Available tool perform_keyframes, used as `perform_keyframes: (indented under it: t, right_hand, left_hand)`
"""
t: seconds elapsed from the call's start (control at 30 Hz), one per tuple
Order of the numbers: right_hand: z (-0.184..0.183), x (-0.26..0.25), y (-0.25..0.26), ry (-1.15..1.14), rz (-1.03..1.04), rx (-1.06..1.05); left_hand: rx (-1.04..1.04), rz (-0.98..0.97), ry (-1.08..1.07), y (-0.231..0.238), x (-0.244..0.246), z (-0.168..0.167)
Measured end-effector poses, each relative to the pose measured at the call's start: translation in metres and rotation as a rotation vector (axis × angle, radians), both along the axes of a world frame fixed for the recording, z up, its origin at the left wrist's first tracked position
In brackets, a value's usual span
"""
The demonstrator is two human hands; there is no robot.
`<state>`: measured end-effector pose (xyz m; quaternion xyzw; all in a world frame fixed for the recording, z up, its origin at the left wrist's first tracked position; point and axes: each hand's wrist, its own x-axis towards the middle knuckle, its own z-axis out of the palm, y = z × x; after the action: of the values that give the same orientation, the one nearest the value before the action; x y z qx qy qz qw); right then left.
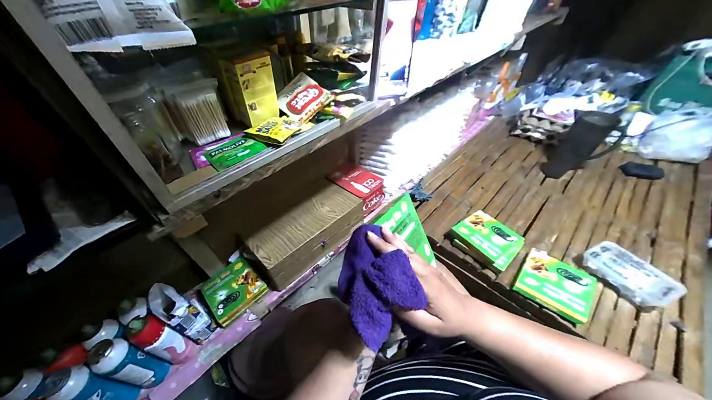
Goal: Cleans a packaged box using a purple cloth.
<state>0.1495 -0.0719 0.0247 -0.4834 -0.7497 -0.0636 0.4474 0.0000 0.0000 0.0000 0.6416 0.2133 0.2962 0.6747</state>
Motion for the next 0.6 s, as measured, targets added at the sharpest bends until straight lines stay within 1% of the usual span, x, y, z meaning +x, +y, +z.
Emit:
perform_keyframes:
  t: [0.03,0.07,0.1,0.13,0.2,0.27,0.37,0.4,0.47,0.6]
  right_hand:
    - [0.000,0.005,0.002,0.023,-0.002,0.009]
    - [0.000,0.010,0.005,0.053,0.002,0.022]
    - [-0.001,0.015,0.008,0.084,0.000,0.032]
    - [-0.001,0.020,0.009,0.119,-0.012,0.027]
    - [-0.004,0.031,0.010,0.207,-0.043,0.007]
    - [-0.009,0.039,0.013,0.306,-0.114,0.035]
    - [-0.017,0.055,0.019,0.459,-0.169,0.011]
    - [-0.021,0.059,0.020,0.525,-0.180,-0.001]
    - [-0.025,0.062,0.021,0.696,-0.217,-0.045]
    - [-0.025,0.052,0.013,1.036,-0.232,-0.218]
  left_hand:
    - [-0.149,-0.011,-0.032,-0.003,0.010,-0.009]
    - [-0.301,0.005,-0.043,-0.007,0.021,-0.009]
    - [-0.399,0.037,-0.055,-0.011,0.028,0.000]
    - [-0.425,0.050,-0.080,-0.014,0.033,0.009]
    - [-0.396,0.032,-0.146,-0.013,0.039,0.017]
    - [-0.341,0.004,-0.194,-0.008,0.042,0.020]
    - [-0.305,-0.104,-0.231,0.000,0.043,0.023]
    - [-0.297,-0.114,-0.235,0.001,0.042,0.025]
    - [-0.289,-0.086,-0.229,0.001,0.040,0.030]
    - [-0.303,-0.041,-0.270,0.006,0.036,0.036]
